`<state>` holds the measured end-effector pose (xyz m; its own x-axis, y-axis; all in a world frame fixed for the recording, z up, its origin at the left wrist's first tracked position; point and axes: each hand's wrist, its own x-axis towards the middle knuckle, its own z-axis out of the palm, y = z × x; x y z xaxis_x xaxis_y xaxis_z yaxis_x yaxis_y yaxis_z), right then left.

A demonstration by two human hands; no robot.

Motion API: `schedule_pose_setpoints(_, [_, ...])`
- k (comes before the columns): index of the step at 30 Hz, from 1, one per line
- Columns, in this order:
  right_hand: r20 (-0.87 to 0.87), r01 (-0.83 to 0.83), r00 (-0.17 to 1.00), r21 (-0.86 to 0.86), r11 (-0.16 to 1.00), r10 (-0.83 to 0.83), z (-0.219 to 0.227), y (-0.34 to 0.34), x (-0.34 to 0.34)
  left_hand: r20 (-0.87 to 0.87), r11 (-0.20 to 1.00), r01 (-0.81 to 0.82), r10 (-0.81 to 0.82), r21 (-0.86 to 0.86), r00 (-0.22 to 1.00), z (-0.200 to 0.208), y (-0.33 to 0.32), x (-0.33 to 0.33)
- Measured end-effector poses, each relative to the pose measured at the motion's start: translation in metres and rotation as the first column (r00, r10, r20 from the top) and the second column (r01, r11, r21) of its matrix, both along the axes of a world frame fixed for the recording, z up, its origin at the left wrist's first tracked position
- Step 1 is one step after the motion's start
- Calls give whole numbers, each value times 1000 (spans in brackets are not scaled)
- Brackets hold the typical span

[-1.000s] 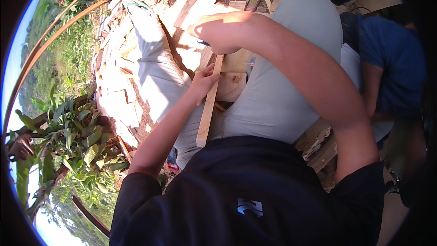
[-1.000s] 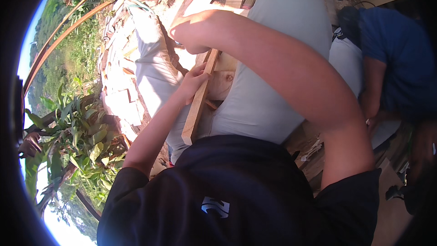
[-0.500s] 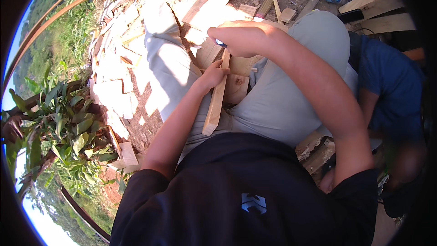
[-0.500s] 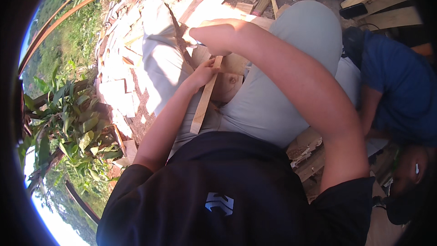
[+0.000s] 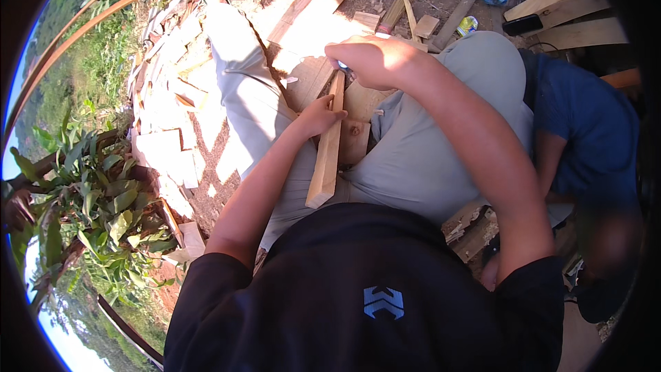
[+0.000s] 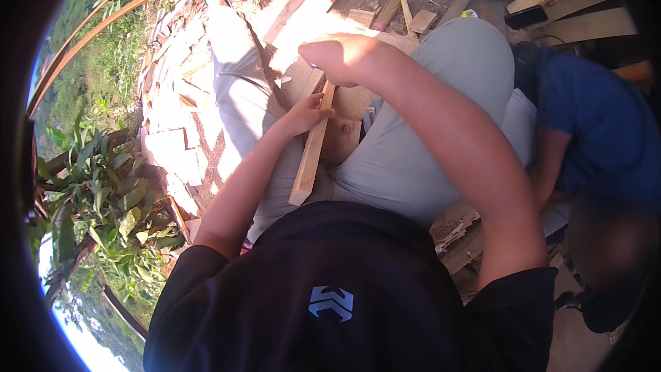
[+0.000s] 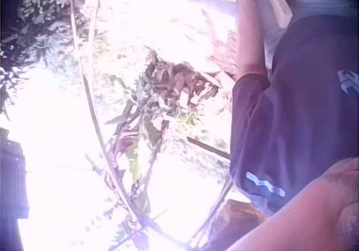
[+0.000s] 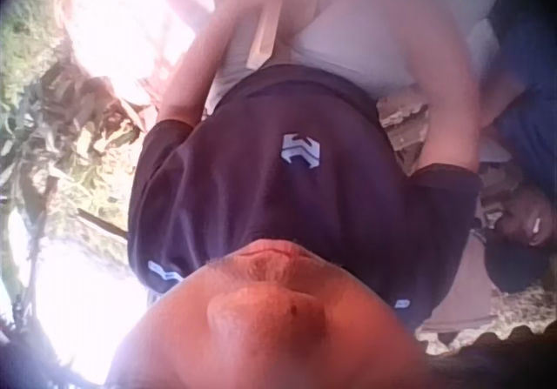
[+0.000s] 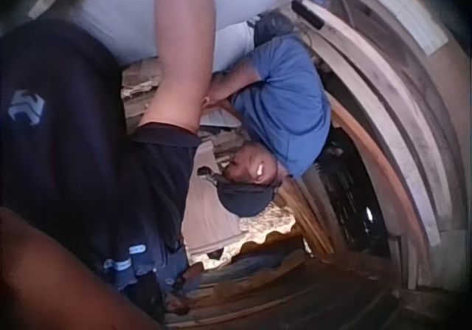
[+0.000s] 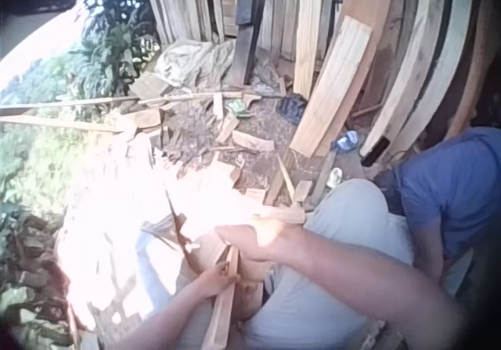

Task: The person uses a hand tool to shave and shape a piece of wood while holding it on their lap.

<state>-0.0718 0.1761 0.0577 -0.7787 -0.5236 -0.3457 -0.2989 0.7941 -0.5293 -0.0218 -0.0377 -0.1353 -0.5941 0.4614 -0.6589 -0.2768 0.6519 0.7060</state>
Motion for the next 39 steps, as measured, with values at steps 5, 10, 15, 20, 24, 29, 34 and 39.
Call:
schedule_pose_setpoints(5, [49,-57,997,39,998,55,13,-12,0,-29,999,-36,36,4,999,-3,-2,0])
schedule_pose_setpoints(10, [147,-41,988,-16,999,43,-3,-16,-3,-88,969,-228,237,99,968,12,-2,-13])
schedule_pose_setpoints(15, [147,-23,988,-77,997,35,-13,-21,-6,-234,896,-155,270,416,934,65,-11,-46])
schedule_pose_setpoints(20, [64,-54,996,-141,989,63,-24,-25,-14,-75,718,-193,323,669,943,88,-5,-52])
schedule_pose_setpoints(24, [101,-65,992,-64,996,71,-28,-25,-19,-112,732,-190,342,655,933,81,5,-50])
schedule_pose_setpoints(29, [137,-17,990,5,1000,16,-23,-27,-19,-161,712,-272,476,647,864,78,19,-40])
schedule_pose_setpoints(34, [-167,101,979,-85,991,-114,-8,-14,-23,-244,766,-335,530,548,812,85,26,-43])
schedule_pose_setpoints(39, [-469,176,839,-250,952,-278,53,37,-30,-246,702,-397,626,592,740,84,28,-35])
